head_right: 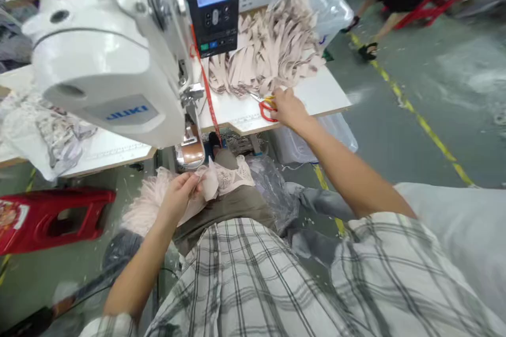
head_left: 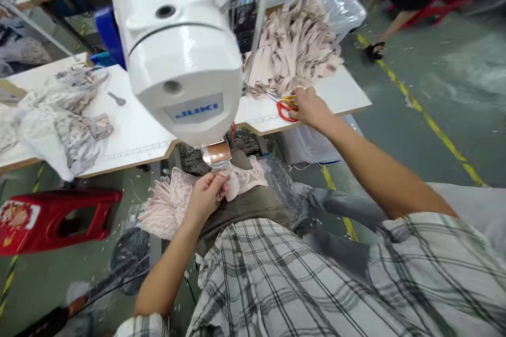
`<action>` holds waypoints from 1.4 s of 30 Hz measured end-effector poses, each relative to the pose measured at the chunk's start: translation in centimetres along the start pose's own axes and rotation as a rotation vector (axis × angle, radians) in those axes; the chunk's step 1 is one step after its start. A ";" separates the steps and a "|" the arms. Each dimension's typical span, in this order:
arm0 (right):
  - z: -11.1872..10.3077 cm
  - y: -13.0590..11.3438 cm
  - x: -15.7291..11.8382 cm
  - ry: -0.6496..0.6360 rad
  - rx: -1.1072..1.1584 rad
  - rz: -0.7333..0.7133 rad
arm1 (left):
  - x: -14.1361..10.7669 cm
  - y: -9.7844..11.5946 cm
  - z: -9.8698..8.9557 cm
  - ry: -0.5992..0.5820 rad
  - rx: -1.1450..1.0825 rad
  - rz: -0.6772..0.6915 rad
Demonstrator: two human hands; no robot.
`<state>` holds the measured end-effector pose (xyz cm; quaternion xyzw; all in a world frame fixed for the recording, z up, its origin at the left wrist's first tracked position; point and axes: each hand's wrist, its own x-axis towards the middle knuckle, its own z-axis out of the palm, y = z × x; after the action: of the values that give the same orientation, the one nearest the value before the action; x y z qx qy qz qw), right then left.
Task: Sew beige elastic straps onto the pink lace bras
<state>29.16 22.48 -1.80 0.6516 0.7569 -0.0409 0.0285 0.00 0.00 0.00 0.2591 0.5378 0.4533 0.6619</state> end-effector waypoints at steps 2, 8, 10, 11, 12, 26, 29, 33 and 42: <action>-0.2 0.0 -0.9 -0.005 -0.030 0.004 | 0.0 -0.3 -0.4 0.013 -0.017 -0.014; -0.9 -0.1 -4.2 0.063 0.134 0.011 | 0.2 -0.7 -1.2 -0.033 -0.160 -0.044; -0.9 -0.2 -4.6 0.034 0.259 -0.023 | 0.4 -0.7 -1.3 -0.046 -0.171 -0.047; -0.9 -0.4 -4.6 0.005 0.282 -0.038 | 0.4 -0.7 -1.3 -0.047 -0.170 -0.048; -0.9 -0.6 -4.3 -0.028 0.262 -0.048 | 0.5 -0.7 -1.3 -0.044 -0.167 -0.047; -7.3 -1.8 0.9 -0.030 0.018 -0.046 | 1.1 -0.8 -1.1 -0.018 -0.169 -0.073; -8.3 -2.0 -0.8 0.094 0.057 -0.038 | 1.1 -0.6 -1.2 -0.031 -0.174 -0.078; -7.1 -2.0 -5.5 0.071 0.365 -0.046 | 1.0 -0.4 -1.6 -0.031 -0.186 -0.089; 2.2 -5.0 -19.6 -0.679 1.179 -0.093 | 1.1 -0.5 -2.0 -0.003 -0.175 -0.101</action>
<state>27.14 2.23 -1.94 0.4758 0.5845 -0.6500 -0.0972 -1.75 0.42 -1.47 0.1737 0.5076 0.4643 0.7047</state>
